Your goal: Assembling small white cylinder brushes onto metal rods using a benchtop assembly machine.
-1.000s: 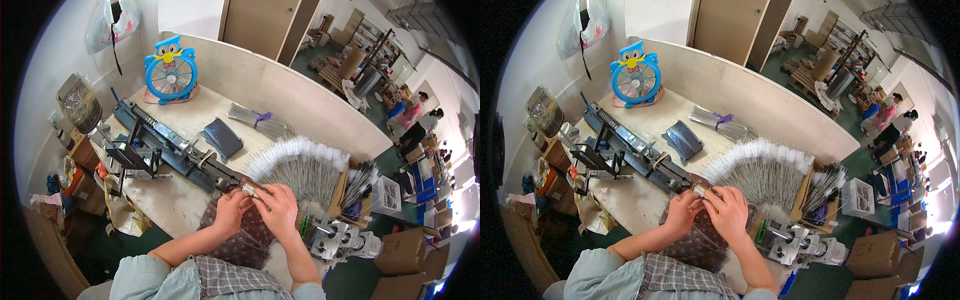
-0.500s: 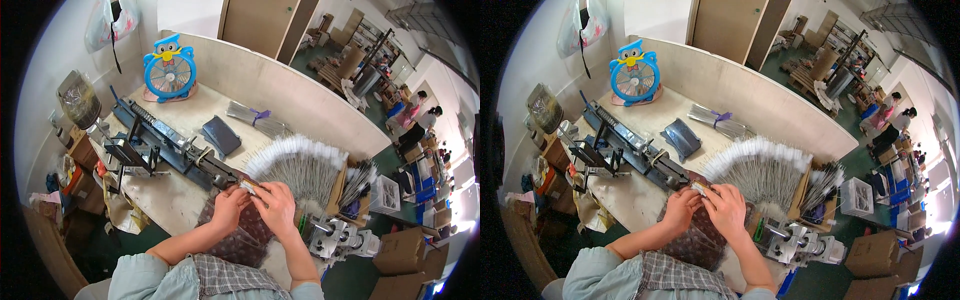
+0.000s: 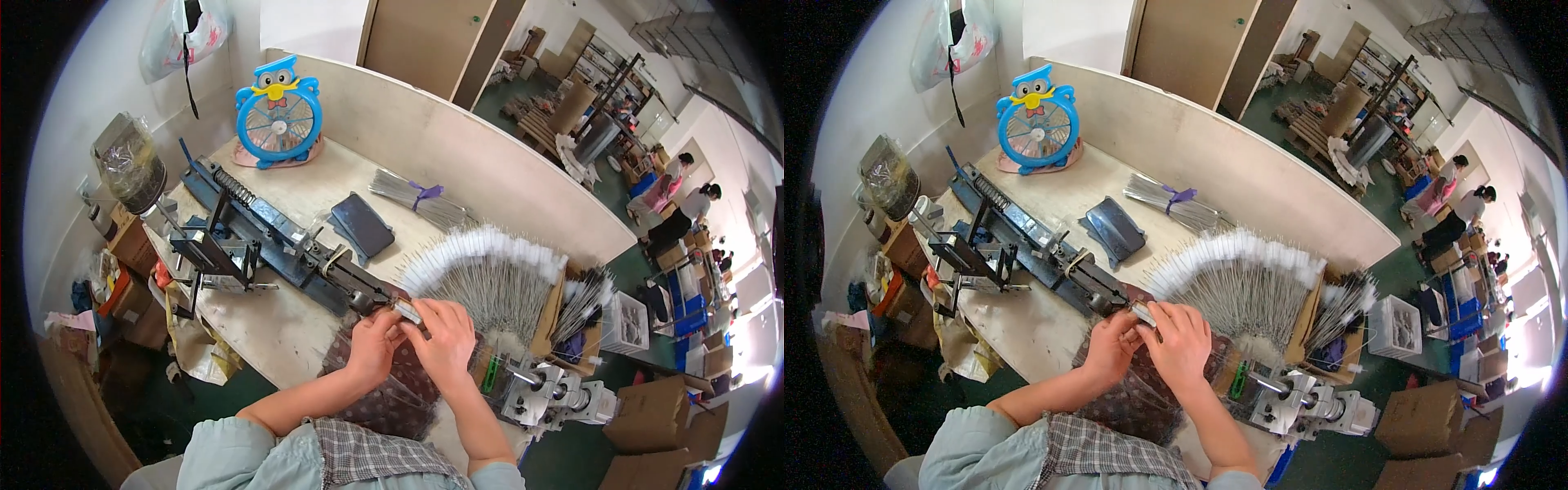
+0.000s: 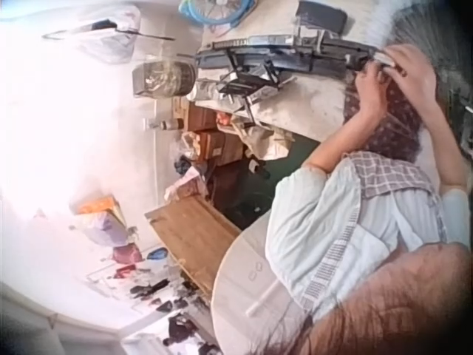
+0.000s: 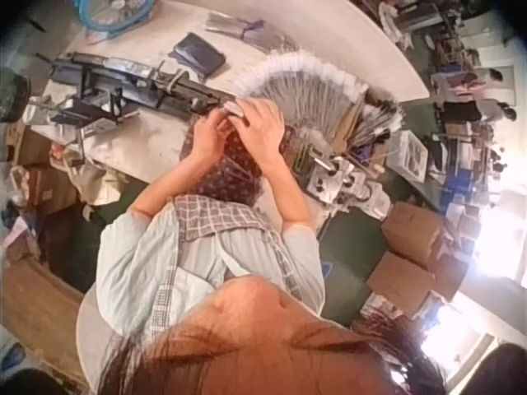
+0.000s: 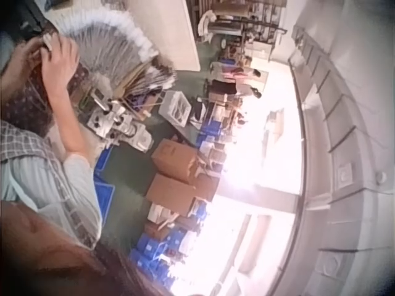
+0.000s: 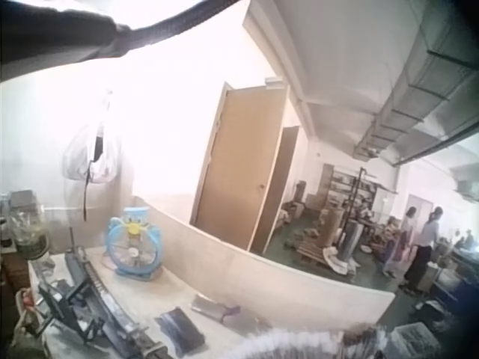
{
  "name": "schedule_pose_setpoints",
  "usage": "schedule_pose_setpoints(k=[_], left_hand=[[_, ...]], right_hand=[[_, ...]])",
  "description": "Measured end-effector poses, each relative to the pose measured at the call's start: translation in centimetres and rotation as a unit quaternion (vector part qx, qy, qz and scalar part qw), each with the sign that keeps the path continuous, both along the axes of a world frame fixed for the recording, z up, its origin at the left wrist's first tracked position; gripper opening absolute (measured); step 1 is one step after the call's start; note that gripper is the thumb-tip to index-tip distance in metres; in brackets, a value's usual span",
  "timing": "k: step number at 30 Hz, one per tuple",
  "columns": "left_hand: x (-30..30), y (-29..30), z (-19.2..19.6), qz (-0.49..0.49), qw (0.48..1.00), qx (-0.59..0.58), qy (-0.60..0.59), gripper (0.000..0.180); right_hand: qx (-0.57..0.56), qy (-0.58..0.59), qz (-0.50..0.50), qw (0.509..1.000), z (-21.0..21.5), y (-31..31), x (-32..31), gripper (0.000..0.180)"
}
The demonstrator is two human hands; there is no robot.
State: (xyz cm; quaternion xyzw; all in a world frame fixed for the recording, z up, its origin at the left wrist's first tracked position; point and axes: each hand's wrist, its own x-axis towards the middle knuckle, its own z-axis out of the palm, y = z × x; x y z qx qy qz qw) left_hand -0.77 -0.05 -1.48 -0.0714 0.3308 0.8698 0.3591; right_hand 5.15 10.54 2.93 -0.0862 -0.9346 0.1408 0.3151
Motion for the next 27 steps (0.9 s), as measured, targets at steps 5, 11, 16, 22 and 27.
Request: schedule_pose_setpoints(k=[5,11,16,22,27], left_hand=[[0.1,-0.1,0.5,0.005,0.999,-0.027,0.028,0.009],[0.5,-0.5,1.2,-0.001,0.998,-0.043,0.040,0.016],[1.0,-0.4,1.4,0.006,0.998,-0.063,0.005,0.050],[0.8,-1.4,0.9,-0.053,0.990,-0.088,0.094,0.064],[1.9,-2.3,1.3,-0.102,0.976,-0.171,0.083,0.049]], right_hand=[[0.005,-0.002,-0.015,1.000,1.0,0.1,1.3,0.033],[-0.009,-0.028,-0.005,1.000,0.0,0.9,2.8,0.019],[-0.022,-0.011,-0.002,1.000,0.4,1.1,3.3,0.013],[-0.031,0.000,0.012,0.999,1.5,1.9,4.2,0.015],[-0.063,-0.042,0.005,0.997,0.0,1.8,8.3,0.015]])
